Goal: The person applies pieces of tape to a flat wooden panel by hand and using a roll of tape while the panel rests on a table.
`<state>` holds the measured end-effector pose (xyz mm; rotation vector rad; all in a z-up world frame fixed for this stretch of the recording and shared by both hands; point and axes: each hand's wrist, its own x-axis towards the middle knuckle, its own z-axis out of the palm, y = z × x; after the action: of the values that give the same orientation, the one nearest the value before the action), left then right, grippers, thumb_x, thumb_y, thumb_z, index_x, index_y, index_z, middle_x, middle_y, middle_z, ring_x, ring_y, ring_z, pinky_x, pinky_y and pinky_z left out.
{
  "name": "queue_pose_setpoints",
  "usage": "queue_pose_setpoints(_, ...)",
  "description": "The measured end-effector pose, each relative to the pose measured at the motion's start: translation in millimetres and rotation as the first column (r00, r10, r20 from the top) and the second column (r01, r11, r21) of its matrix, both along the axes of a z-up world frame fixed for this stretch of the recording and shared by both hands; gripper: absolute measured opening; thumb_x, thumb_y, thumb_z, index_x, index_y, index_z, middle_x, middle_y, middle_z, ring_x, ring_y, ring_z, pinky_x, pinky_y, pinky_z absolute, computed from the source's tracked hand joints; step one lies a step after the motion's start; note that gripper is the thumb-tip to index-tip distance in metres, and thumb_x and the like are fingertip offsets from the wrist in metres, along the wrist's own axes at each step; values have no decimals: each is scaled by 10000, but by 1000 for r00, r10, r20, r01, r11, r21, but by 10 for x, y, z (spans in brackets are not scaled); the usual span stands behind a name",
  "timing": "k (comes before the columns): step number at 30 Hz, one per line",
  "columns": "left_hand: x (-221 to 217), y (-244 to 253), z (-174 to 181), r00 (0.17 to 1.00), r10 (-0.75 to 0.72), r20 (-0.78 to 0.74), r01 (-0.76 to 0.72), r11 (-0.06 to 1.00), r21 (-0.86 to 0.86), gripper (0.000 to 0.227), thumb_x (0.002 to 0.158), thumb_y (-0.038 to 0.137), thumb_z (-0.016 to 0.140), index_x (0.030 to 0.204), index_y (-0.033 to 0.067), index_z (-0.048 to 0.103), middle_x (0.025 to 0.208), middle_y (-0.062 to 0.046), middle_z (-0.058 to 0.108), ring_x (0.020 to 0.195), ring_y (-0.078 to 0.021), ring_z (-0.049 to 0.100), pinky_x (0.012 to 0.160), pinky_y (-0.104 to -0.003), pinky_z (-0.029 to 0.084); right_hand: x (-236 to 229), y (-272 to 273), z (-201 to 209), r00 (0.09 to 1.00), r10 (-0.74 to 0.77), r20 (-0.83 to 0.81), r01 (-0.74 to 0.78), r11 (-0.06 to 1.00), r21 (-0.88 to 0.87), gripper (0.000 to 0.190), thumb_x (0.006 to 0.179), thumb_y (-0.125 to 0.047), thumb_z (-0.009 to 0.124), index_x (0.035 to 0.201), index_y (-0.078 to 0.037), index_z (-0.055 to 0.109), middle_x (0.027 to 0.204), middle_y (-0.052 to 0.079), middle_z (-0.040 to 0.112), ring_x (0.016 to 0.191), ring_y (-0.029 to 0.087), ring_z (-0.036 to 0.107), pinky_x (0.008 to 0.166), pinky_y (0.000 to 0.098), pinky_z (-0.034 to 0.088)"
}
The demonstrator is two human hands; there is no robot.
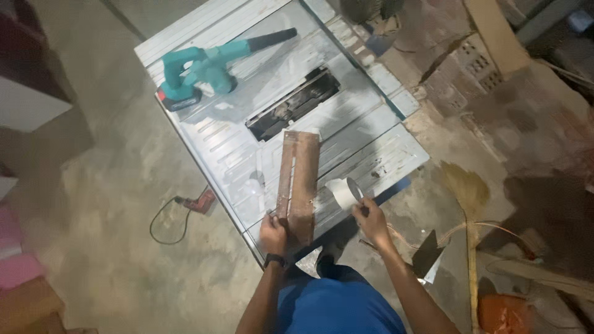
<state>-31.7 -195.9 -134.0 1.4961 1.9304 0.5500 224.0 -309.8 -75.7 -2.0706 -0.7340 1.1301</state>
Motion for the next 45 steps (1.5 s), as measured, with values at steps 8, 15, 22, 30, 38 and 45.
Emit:
queue_pose_setpoints(8,159,47,116,954,56,-296,-155,934,-322,394,1022,329,604,1416,309,585,1450,-45,563,1303,-300,598,1072,-471,501,-260,49,243,995,3,-103,7,995,99,426,1034,-286,619,1277,63,611,1201,273,664,1194,410,653,1002,494,518)
queue_pose_setpoints(15,396,413,1348,721,-533,444,495,843,208,582,866,244,815,1396,117,612,1303,-198,671,1183,-457,635,1048,-614,475,-126,298,262,952,285,111,-302,935,187,147,999,-127,635,1082,-6,630,1011,211,667,1073,422,678,923,519,546)
queue_pose_setpoints(22,510,779,1810,663,-731,163,697,682,222,153,835,291,789,964,212,765,897,-81,770,955,-402,718,838,-526,574,-136,524,734,877,340,339,-440,851,287,151,945,-138,691,1041,-47,618,998,164,616,1042,383,671,946,505,531)
queue_pose_setpoints(30,163,1019,1828,640,-677,364,641,731,232,196,764,151,849,921,161,732,848,-77,748,889,-306,731,804,-436,583,-440,785,1162,861,280,425,-431,845,316,172,898,-151,740,1017,-60,655,988,152,618,1031,388,662,942,526,525)
queue_pose_setpoints(38,-387,837,2111,688,-709,153,718,696,-4,186,858,314,784,922,140,774,897,-146,758,939,-437,708,861,-526,572,-1000,581,909,795,289,533,-452,868,204,232,867,-309,757,1038,-174,679,1003,103,624,1024,371,669,898,475,537)
queue_pose_setpoints(45,-580,593,1668,575,-800,173,813,582,-14,176,930,304,708,1029,165,747,926,-91,751,954,-337,720,831,-442,548,-1596,458,1684,894,365,261,-381,924,13,199,924,-229,689,1059,-93,636,1587,178,395,1486,414,376,1199,560,386)
